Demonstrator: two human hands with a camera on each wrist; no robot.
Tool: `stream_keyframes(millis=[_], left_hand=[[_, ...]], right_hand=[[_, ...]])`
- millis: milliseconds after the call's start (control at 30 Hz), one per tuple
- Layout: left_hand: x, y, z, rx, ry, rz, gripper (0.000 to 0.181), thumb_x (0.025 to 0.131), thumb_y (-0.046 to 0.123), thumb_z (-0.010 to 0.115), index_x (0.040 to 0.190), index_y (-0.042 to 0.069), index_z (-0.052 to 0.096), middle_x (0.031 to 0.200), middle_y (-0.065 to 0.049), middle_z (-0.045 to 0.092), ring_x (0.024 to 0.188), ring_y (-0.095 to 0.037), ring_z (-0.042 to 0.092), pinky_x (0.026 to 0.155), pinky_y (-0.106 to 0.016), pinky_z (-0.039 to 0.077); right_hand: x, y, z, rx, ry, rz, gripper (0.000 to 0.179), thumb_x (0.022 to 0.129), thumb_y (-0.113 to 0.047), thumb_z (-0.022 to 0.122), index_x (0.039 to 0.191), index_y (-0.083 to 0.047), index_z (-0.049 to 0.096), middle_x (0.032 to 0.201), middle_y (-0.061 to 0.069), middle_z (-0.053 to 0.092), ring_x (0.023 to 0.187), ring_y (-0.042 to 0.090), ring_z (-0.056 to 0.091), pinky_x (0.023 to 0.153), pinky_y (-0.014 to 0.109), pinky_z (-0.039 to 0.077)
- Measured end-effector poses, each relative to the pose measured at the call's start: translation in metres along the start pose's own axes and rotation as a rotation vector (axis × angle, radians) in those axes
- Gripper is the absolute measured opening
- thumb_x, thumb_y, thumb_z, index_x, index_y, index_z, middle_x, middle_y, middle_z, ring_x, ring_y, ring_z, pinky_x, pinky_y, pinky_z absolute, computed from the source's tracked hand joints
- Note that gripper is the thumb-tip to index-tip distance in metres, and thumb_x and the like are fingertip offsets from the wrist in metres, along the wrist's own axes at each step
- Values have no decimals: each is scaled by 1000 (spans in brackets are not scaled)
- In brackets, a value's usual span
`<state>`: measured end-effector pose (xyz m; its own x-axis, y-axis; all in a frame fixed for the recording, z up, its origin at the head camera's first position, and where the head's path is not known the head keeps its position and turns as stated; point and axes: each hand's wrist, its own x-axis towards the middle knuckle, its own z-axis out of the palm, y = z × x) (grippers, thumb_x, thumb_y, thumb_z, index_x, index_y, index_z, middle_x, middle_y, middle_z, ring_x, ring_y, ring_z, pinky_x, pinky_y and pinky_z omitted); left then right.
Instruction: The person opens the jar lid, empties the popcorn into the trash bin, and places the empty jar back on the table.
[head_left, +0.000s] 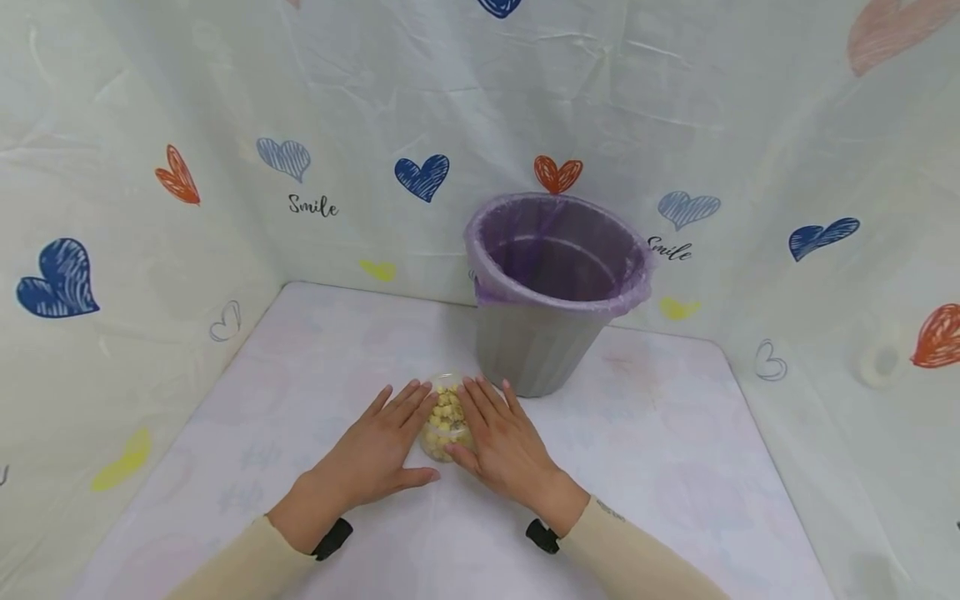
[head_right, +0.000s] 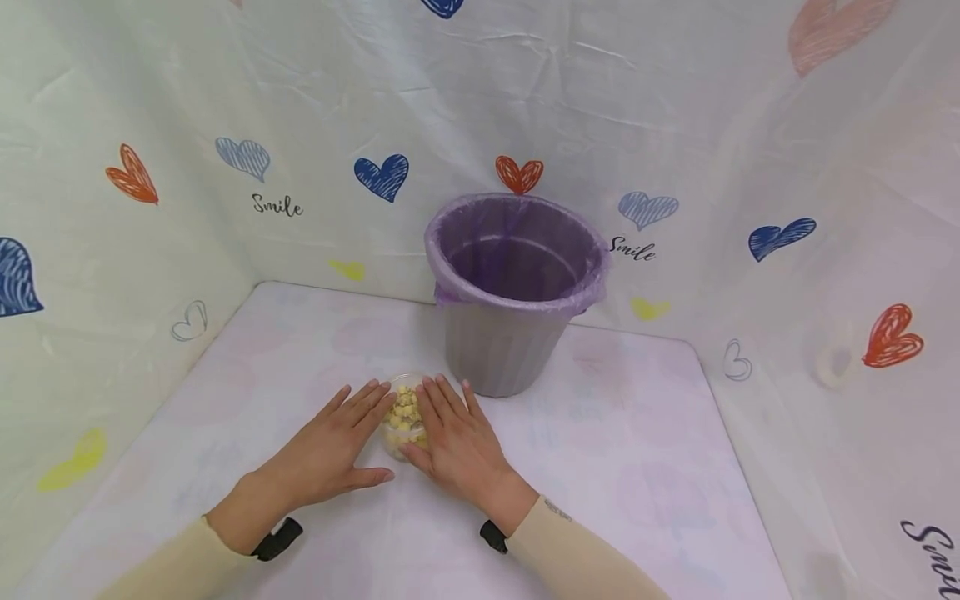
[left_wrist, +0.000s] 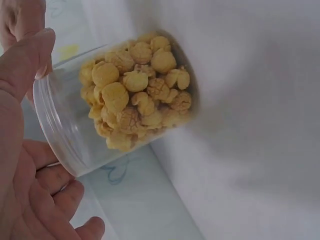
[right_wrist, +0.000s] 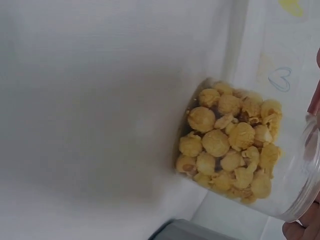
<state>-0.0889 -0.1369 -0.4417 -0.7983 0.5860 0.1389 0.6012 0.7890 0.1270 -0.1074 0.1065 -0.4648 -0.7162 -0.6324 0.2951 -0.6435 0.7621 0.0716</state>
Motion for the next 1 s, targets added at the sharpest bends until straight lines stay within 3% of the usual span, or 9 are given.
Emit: stream_keyframes(millis=[333,600,733,867,1000], left_hand=[[3,9,7,-23,68,5,101,90,57,79,161,0,37,170,-18,34,158,-38,31,125,-64,27],[9,16,13,-33,99,-22,108,90,56,79,164,-2,27,172,-19,29,160,-37,27,126,-65,24],[17,21,16,-49,86,-32,110,89,56,80,164,-4,27,171,-20,30,160,-37,28,127,-64,23],[29,27,19,-62,58,-15,109,90,57,79,164,-3,27,171,-19,30,161,-35,26,128,-64,21],[39,33,25,-42,87,16,110,87,55,83,165,0,28,170,-17,34,160,-34,29,127,-63,23]], right_hand=[[-14,7,2,19,-3,48,79,106,-55,55,162,-3,38,167,16,40,157,31,36,128,57,26],[-33,15,1,57,-24,92,80,107,-55,54,163,0,34,169,18,36,159,32,31,128,59,25],[-47,22,2,63,-10,118,81,108,-56,50,162,2,34,168,20,36,159,33,32,127,61,26],[-60,29,4,60,20,121,81,111,-59,36,161,4,36,166,21,39,157,35,35,125,63,30],[-69,34,5,50,50,121,82,111,-61,28,159,5,39,163,22,44,153,38,40,122,65,33]])
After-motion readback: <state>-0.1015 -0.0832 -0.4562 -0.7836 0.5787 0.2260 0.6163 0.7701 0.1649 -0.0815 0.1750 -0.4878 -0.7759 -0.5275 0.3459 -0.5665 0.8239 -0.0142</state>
